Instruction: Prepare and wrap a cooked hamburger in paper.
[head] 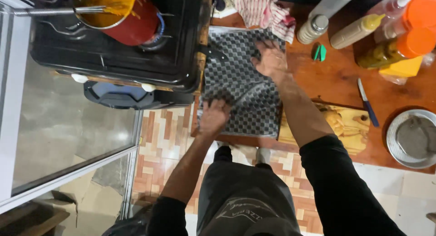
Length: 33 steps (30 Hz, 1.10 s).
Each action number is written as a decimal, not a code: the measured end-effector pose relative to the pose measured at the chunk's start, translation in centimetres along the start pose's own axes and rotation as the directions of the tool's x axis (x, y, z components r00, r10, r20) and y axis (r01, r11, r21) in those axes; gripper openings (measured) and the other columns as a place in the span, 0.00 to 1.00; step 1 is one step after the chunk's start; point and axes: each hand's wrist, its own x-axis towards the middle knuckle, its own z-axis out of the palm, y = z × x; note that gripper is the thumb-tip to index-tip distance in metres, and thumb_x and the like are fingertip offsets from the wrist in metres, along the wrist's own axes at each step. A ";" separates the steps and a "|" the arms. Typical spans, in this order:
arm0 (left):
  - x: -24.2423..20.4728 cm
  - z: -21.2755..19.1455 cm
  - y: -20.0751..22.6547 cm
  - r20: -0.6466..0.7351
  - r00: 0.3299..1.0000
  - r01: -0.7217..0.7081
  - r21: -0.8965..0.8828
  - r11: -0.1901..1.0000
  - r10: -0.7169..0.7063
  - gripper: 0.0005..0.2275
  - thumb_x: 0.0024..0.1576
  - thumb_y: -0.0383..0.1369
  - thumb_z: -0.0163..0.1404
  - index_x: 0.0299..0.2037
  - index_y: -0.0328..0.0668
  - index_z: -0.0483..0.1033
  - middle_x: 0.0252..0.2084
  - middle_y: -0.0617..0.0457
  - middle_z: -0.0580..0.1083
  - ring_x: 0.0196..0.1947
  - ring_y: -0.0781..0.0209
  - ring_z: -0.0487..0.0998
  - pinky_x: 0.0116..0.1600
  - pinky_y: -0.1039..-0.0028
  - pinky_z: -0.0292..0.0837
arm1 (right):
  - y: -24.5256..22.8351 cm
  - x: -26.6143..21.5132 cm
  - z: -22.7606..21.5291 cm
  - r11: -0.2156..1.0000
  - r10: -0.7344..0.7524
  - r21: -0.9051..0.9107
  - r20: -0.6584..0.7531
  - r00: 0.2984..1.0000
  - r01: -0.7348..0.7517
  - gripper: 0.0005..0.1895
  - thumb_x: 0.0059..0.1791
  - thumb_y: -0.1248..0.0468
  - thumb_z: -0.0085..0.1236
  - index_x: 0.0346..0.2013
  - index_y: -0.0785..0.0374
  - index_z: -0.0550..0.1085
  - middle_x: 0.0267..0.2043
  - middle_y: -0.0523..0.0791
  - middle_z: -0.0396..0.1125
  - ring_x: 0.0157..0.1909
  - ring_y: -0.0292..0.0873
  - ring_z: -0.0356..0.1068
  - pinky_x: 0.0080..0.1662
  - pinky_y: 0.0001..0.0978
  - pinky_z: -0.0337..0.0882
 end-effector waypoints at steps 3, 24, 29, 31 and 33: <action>-1.1 -3.2 1.0 -0.232 0.958 -0.172 -0.002 0.985 0.167 0.07 0.56 0.35 0.51 0.41 0.46 0.73 0.44 0.49 0.68 0.43 0.49 0.68 0.50 0.54 0.61 | -4.0 4.4 -0.6 0.976 -0.176 -0.118 0.091 0.980 0.186 0.35 0.46 0.59 0.56 0.70 0.51 0.64 0.71 0.43 0.57 0.74 0.52 0.48 0.67 0.58 0.57; -4.1 -0.7 2.6 -0.291 0.927 -0.293 -0.171 0.941 0.236 0.26 0.58 0.57 0.48 0.47 0.41 0.79 0.52 0.45 0.71 0.53 0.48 0.72 0.53 0.54 0.65 | -3.5 4.3 0.9 0.905 -0.271 -0.292 0.161 0.949 0.308 0.44 0.47 0.48 0.62 0.74 0.50 0.56 0.71 0.47 0.54 0.76 0.52 0.46 0.65 0.64 0.59; -3.4 -2.8 2.6 -0.354 0.910 -0.279 -0.137 0.951 0.216 0.35 0.56 0.68 0.37 0.42 0.42 0.79 0.53 0.46 0.70 0.52 0.49 0.72 0.49 0.55 0.66 | 1.1 6.5 4.9 0.799 -0.534 -0.419 -0.164 0.829 0.432 0.23 0.43 0.44 0.65 0.50 0.45 0.74 0.49 0.37 0.66 0.62 0.40 0.61 0.57 0.45 0.59; -3.7 -3.4 2.1 -0.090 0.974 -0.222 -0.160 0.962 0.210 0.30 0.59 0.62 0.43 0.51 0.41 0.79 0.59 0.46 0.68 0.59 0.50 0.68 0.58 0.54 0.61 | 1.0 5.9 4.1 0.747 -0.576 -0.560 -0.274 0.770 0.359 0.13 0.51 0.41 0.49 0.35 0.38 0.76 0.37 0.35 0.68 0.52 0.38 0.64 0.55 0.42 0.57; -3.8 -2.5 1.9 -0.194 0.963 -0.226 -0.185 0.956 0.189 0.30 0.59 0.62 0.43 0.50 0.41 0.78 0.58 0.45 0.69 0.56 0.49 0.70 0.56 0.53 0.63 | 0.4 4.3 2.4 0.703 -0.656 -0.585 -0.315 0.686 0.404 0.10 0.50 0.46 0.51 0.31 0.42 0.73 0.35 0.38 0.66 0.49 0.43 0.63 0.51 0.42 0.57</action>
